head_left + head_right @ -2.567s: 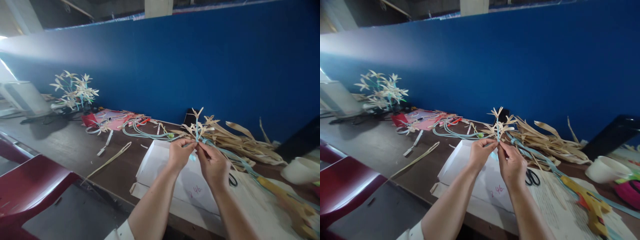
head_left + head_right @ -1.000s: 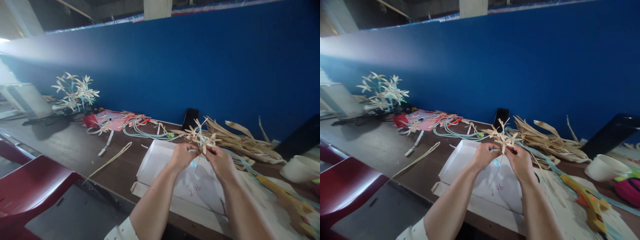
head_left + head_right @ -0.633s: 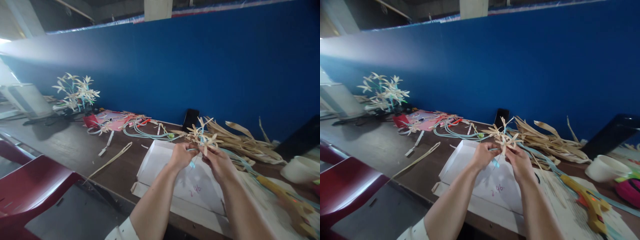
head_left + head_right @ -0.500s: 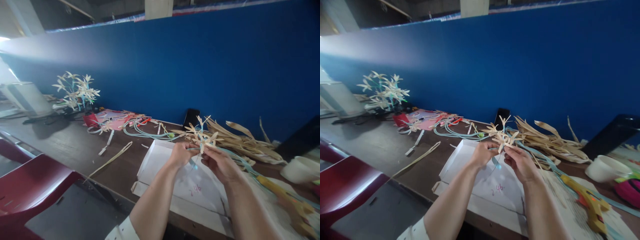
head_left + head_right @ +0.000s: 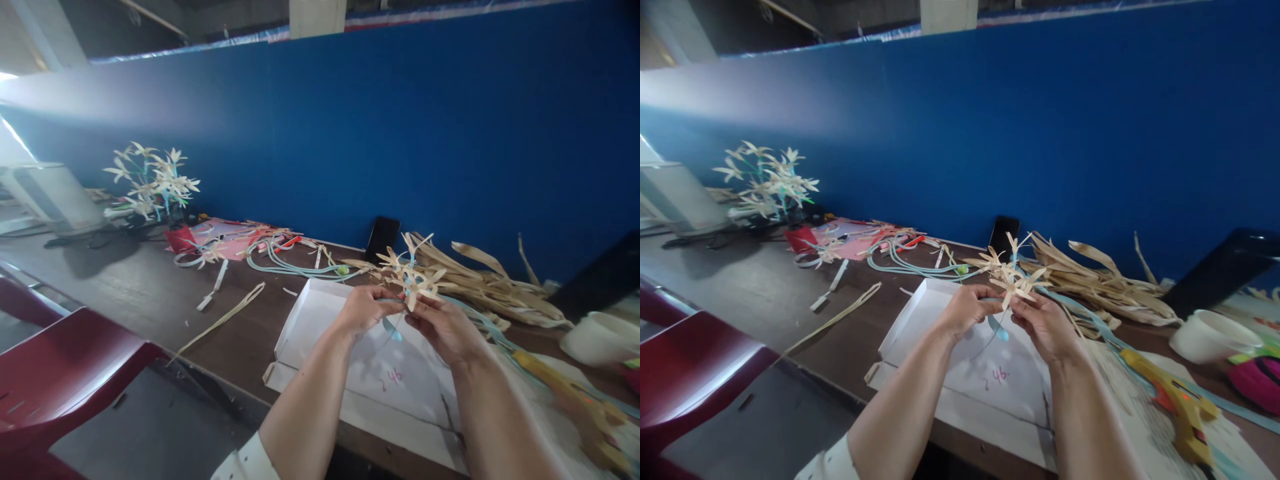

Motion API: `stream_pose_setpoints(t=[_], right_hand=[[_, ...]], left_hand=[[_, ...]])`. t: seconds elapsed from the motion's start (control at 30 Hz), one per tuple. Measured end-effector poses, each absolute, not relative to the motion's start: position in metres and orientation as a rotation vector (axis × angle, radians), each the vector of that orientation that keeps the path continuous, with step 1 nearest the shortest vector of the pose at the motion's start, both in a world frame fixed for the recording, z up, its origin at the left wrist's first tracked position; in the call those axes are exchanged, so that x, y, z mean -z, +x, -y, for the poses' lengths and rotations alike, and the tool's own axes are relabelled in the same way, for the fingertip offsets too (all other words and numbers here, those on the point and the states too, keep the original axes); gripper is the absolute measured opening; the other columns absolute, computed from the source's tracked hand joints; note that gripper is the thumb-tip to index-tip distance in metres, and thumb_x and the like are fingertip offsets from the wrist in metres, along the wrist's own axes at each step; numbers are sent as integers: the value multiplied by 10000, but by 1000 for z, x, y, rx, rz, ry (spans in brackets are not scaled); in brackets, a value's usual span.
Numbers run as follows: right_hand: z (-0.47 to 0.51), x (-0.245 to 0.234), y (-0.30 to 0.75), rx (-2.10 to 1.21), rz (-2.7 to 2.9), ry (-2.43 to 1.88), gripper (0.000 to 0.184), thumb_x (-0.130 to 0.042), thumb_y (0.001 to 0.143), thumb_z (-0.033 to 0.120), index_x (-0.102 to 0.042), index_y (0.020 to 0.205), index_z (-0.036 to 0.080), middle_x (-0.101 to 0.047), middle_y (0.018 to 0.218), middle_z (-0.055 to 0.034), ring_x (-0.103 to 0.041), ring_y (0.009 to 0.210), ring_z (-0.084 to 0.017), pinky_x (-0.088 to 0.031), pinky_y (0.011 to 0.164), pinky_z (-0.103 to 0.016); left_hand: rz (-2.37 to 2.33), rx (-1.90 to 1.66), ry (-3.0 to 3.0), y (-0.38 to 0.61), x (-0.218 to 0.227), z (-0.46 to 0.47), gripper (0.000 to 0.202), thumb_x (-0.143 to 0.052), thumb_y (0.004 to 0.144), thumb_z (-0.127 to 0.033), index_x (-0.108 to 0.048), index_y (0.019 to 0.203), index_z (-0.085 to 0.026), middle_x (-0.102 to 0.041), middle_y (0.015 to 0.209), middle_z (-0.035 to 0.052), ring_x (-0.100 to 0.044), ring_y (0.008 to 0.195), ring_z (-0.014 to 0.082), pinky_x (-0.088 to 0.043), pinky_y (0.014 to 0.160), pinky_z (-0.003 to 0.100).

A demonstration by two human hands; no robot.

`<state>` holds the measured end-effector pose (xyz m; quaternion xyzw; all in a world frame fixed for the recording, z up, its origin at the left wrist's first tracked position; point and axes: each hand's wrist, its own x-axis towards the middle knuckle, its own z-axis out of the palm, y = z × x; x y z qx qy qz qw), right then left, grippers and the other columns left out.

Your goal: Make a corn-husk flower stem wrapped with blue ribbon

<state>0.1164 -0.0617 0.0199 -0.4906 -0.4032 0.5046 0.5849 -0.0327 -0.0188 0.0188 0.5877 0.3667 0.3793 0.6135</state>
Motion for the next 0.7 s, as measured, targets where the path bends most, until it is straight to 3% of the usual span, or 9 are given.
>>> stream_pose_setpoints(t=[0.2, 0.37, 0.7], right_hand=[[61, -18, 122, -1223, 940, -1112, 215, -814, 573, 331, -703, 706, 203, -595, 671, -4, -487, 583, -99, -430, 558, -237], [59, -13, 124, -1277, 901, -1036, 168, -797, 612, 298, -664, 649, 201, -517, 600, 15, -453, 561, -93, -421, 534, -234], [58, -12, 125, -1103, 1021, -1212, 214, -795, 584, 379, -702, 680, 212, -612, 690, -16, -483, 574, -111, -425, 541, -249]], left_hand=[[-731, -815, 1208, -33, -16, 18, 375, -695, 604, -470, -669, 764, -132, -580, 720, 11, -394, 559, 53, -264, 481, 187], [-737, -813, 1194, -33, -16, 18, 456, -733, 551, -505, -661, 788, -123, -527, 648, -9, -336, 522, 43, -231, 463, 187], [-926, -874, 1343, -31, -16, 18, 288, -724, 594, -373, -694, 775, -151, -564, 600, -19, -383, 508, 58, -298, 491, 196]])
